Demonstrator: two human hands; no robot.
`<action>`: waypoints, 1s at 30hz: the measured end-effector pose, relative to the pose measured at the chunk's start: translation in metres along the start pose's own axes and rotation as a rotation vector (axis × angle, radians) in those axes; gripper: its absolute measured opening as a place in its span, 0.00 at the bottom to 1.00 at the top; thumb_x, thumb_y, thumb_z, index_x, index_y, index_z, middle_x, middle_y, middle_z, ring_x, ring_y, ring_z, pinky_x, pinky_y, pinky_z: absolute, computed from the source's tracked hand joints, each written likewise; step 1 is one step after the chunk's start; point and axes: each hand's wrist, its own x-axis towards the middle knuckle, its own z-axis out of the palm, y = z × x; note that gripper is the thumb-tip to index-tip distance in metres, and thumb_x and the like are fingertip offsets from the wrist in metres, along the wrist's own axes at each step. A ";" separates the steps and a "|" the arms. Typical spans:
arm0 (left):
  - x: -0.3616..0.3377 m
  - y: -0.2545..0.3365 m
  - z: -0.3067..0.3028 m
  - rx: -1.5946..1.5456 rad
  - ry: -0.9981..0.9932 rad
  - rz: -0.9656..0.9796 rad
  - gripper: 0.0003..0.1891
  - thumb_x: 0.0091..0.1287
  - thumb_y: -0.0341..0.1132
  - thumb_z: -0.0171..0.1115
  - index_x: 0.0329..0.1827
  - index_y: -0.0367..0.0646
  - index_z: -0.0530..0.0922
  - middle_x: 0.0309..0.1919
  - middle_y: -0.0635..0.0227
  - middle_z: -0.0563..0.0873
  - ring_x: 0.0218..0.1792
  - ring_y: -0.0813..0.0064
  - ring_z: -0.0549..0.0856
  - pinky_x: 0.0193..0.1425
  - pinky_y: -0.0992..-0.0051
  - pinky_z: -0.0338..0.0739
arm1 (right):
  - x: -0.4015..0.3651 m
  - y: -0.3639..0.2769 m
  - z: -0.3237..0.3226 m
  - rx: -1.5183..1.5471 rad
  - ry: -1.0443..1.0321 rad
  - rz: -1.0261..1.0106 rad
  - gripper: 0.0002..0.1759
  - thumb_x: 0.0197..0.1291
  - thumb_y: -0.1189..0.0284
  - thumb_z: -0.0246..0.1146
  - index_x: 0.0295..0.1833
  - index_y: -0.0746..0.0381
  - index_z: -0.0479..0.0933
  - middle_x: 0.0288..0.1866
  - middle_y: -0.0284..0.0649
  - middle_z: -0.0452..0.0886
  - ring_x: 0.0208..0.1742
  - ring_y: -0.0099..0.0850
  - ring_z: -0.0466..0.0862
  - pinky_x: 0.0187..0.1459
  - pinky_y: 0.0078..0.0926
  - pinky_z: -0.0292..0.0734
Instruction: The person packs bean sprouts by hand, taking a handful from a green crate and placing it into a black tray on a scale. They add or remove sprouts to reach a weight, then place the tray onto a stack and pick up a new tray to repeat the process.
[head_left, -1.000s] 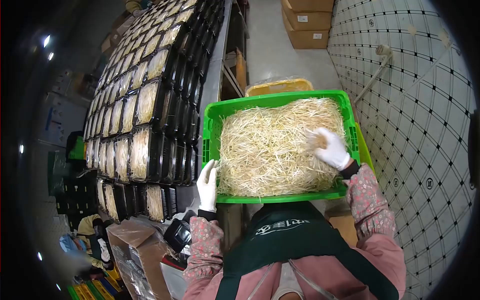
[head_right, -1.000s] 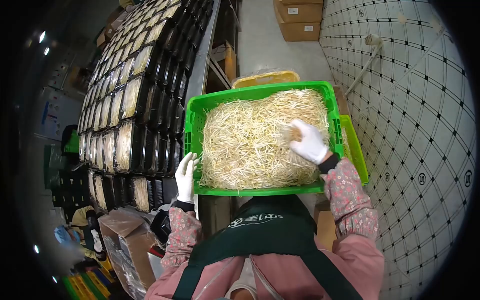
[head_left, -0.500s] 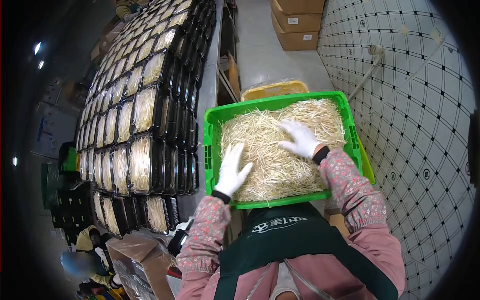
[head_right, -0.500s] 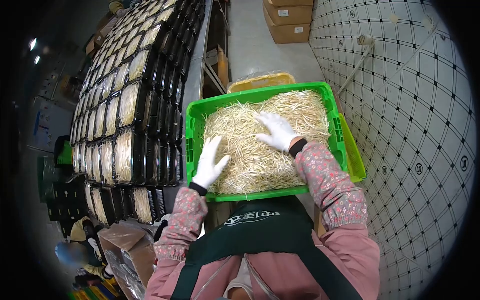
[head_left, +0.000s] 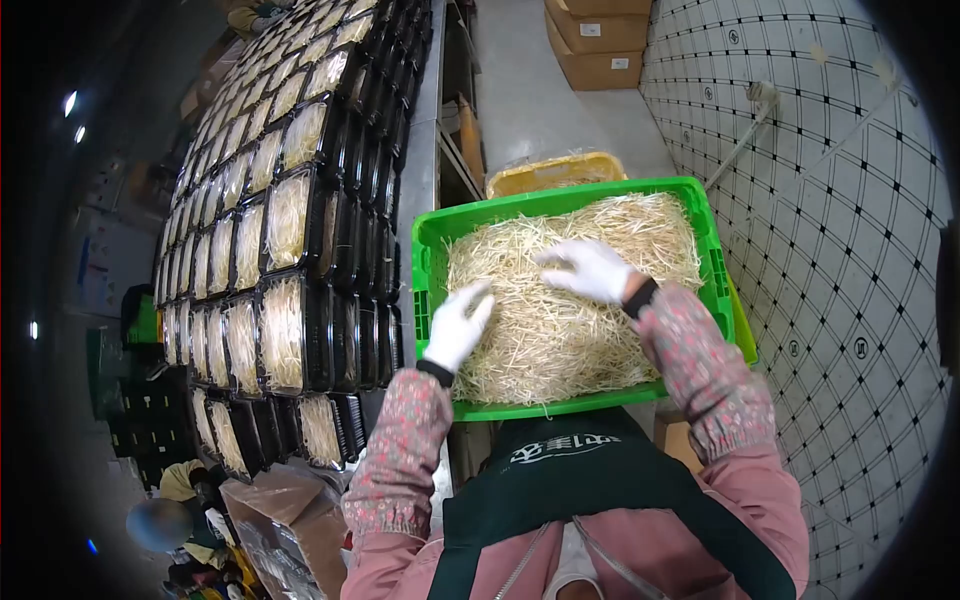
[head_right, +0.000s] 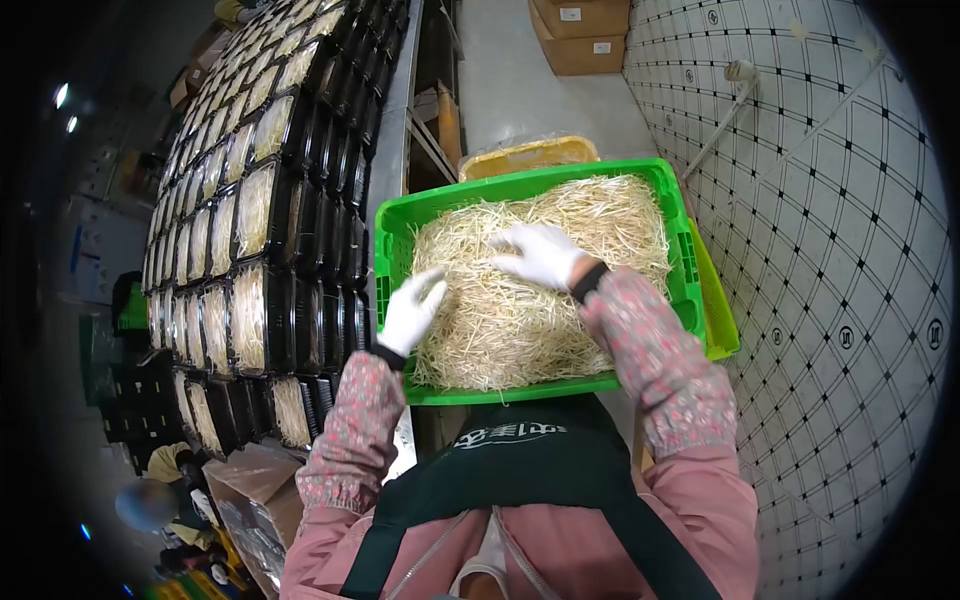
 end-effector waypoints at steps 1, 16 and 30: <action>0.021 -0.020 0.012 0.164 0.097 0.105 0.26 0.69 0.45 0.63 0.66 0.41 0.76 0.59 0.48 0.82 0.64 0.48 0.78 0.70 0.64 0.70 | 0.033 0.012 0.010 -0.065 0.006 -0.067 0.32 0.64 0.49 0.61 0.68 0.57 0.74 0.66 0.52 0.76 0.67 0.45 0.77 0.66 0.39 0.71; -0.091 -0.008 0.044 0.415 -0.266 0.240 0.68 0.43 0.65 0.76 0.80 0.36 0.48 0.72 0.49 0.65 0.70 0.48 0.66 0.74 0.50 0.58 | -0.106 -0.020 0.072 -0.403 -0.182 -0.014 0.78 0.30 0.41 0.80 0.82 0.57 0.42 0.80 0.61 0.48 0.77 0.64 0.56 0.70 0.64 0.56; -0.093 0.006 0.047 0.474 -0.222 0.095 0.59 0.49 0.52 0.78 0.79 0.36 0.51 0.56 0.46 0.77 0.62 0.50 0.75 0.60 0.59 0.76 | -0.097 -0.020 0.079 -0.653 -0.087 -0.040 0.76 0.32 0.54 0.82 0.82 0.54 0.39 0.77 0.60 0.55 0.68 0.57 0.70 0.61 0.54 0.71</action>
